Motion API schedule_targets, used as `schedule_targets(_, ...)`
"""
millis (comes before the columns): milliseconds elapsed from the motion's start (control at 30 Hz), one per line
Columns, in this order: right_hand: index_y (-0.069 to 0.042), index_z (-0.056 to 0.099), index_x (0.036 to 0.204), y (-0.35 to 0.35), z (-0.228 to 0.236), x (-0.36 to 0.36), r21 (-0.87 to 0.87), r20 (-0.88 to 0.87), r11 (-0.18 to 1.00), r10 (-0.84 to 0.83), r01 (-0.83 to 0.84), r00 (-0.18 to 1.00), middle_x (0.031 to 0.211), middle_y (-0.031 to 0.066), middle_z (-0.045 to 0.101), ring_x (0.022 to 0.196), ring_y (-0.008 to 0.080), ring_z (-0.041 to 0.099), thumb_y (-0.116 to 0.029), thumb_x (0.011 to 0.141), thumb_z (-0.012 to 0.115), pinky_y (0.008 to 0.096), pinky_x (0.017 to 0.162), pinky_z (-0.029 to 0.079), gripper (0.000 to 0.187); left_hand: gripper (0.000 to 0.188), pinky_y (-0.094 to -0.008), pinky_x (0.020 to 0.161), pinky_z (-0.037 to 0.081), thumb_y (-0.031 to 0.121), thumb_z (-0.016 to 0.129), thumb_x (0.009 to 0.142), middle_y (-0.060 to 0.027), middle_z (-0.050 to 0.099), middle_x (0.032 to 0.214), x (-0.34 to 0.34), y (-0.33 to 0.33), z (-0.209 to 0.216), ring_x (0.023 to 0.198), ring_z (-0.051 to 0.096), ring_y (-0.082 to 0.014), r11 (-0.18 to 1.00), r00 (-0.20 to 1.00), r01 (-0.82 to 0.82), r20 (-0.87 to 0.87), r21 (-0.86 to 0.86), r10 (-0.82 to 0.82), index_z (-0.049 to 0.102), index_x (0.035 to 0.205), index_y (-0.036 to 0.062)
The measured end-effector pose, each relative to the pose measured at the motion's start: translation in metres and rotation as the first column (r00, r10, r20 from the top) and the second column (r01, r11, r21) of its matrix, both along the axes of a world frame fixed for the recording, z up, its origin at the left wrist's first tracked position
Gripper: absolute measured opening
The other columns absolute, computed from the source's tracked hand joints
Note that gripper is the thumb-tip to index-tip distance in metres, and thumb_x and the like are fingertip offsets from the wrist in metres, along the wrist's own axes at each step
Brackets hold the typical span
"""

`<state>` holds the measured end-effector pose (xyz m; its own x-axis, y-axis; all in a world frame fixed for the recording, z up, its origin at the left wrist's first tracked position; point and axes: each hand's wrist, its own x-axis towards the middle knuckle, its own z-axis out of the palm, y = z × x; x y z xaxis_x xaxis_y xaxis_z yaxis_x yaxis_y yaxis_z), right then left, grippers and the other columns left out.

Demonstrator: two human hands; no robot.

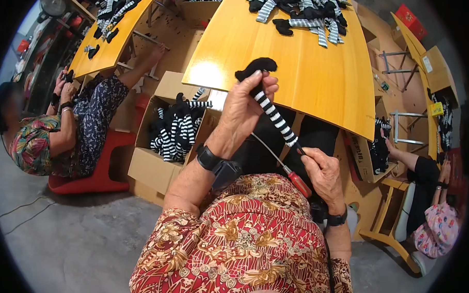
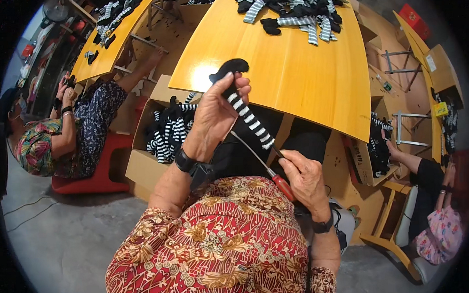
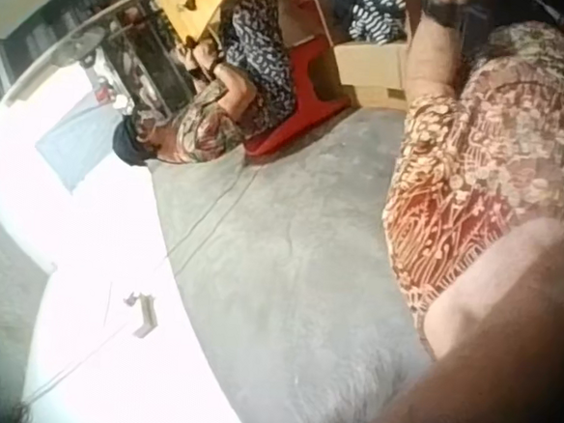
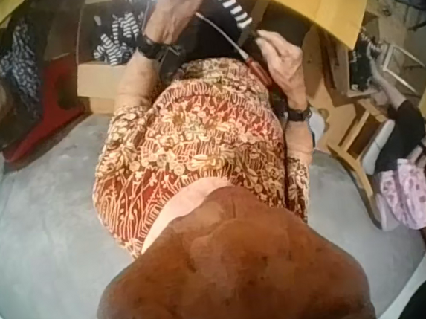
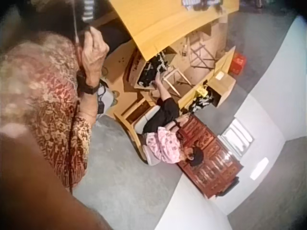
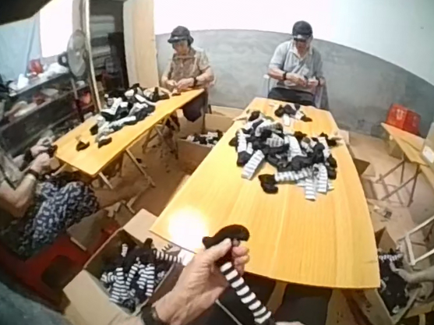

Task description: The person sits at a table and uses a red-handled screwdriver to stuff black and white striped socks. They repeatedly pick up a sock, insert the tool to push the fabric inward, and then place the sock into a cardboard box.

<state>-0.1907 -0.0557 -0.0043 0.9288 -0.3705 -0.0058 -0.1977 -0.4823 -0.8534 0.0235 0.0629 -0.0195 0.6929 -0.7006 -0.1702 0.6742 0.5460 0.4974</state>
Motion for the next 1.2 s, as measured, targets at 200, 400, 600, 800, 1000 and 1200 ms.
schedule_targets(200, 0.004, 0.066, 0.092, -0.054, 0.0, -0.033, 0.075, -0.171, 0.996, -0.03, 0.044, 0.985, 0.077, 0.0071, 0.067, 0.068, 0.0115, 0.06, -0.006, 0.083, 0.062, 0.0251, 0.064, 0.047, 0.013, 0.026, -0.0278, 0.073, 0.052, 0.021, 0.063, 0.092, -0.0062, 0.068, 0.094, 0.031, 0.027, -0.011, 0.081, 0.066, -0.014, 0.986, 0.993, -0.117, 0.029, 0.117, 0.115, 0.06, 0.109, 0.0025)
schedule_targets(400, 0.003, 0.063, 0.086, -0.073, 0.013, -0.018, -0.109, -0.088, 0.982, -0.165, 0.155, 0.982, 0.068, 0.0031, 0.059, 0.065, 0.0091, 0.053, -0.009, 0.085, 0.061, 0.0248, 0.06, 0.043, 0.012, 0.028, -0.0262, 0.07, 0.051, 0.024, 0.061, 0.093, -0.0081, 0.067, 0.093, 0.068, 0.062, -0.023, 0.076, 0.062, -0.0144, 0.964, 0.965, -0.258, -0.061, -0.067, 0.255, 0.058, 0.109, 0.0019)
schedule_targets(600, 0.0, 0.061, 0.082, -0.073, 0.024, 0.027, 0.02, -0.016, 0.972, -0.234, 0.234, 0.972, 0.062, -0.0016, 0.052, 0.058, 0.007, 0.048, -0.011, 0.087, 0.06, 0.0236, 0.053, 0.037, 0.012, 0.027, -0.0288, 0.075, 0.054, 0.022, 0.06, 0.094, -0.0102, 0.064, 0.098, 0.067, 0.084, -0.015, 0.08, 0.063, -0.0171, 0.95, 0.95, -0.311, -0.01, 0.034, 0.312, 0.058, 0.111, 0.0009)
schedule_targets(800, 0.0, 0.061, 0.084, -0.071, -0.041, 0.115, -0.235, 0.252, 0.935, -0.205, 0.265, 0.946, 0.07, 0.0085, 0.059, 0.062, 0.0183, 0.055, -0.01, 0.085, 0.06, 0.0289, 0.058, 0.044, 0.01, 0.029, -0.0312, 0.073, 0.053, 0.024, 0.06, 0.094, -0.0129, 0.065, 0.099, 0.036, 0.053, -0.014, 0.084, 0.064, -0.0205, 0.986, 0.993, -0.101, -0.043, 0.133, 0.108, 0.057, 0.111, 0.0009)
schedule_targets(1000, 0.001, 0.066, 0.095, -0.052, -0.047, 0.149, -0.619, 0.483, 0.713, 0.017, 0.327, 0.876, 0.091, 0.0111, 0.066, 0.076, 0.024, 0.063, -0.017, 0.086, 0.063, 0.034, 0.069, 0.049, 0.02, 0.029, -0.0286, 0.071, 0.054, 0.022, 0.059, 0.094, -0.0106, 0.067, 0.095, 0.018, 0.031, -0.02, 0.085, 0.066, -0.0184, 0.976, 0.993, 0.11, 0.013, 0.186, -0.114, 0.057, 0.116, 0.0023)
schedule_targets(1200, 0.001, 0.067, 0.096, -0.018, -0.012, 0.146, 0.289, 0.253, 0.956, -0.023, -0.053, 0.967, 0.083, 0.0054, 0.067, 0.074, 0.0109, 0.06, -0.02, 0.088, 0.066, 0.0266, 0.067, 0.049, 0.022, 0.029, -0.0253, 0.067, 0.053, 0.024, 0.059, 0.094, -0.0081, 0.069, 0.095, 0.004, 0.02, -0.023, 0.081, 0.067, -0.0149, 0.944, 0.963, 0.199, 0.128, 0.265, -0.239, 0.059, 0.116, 0.004)
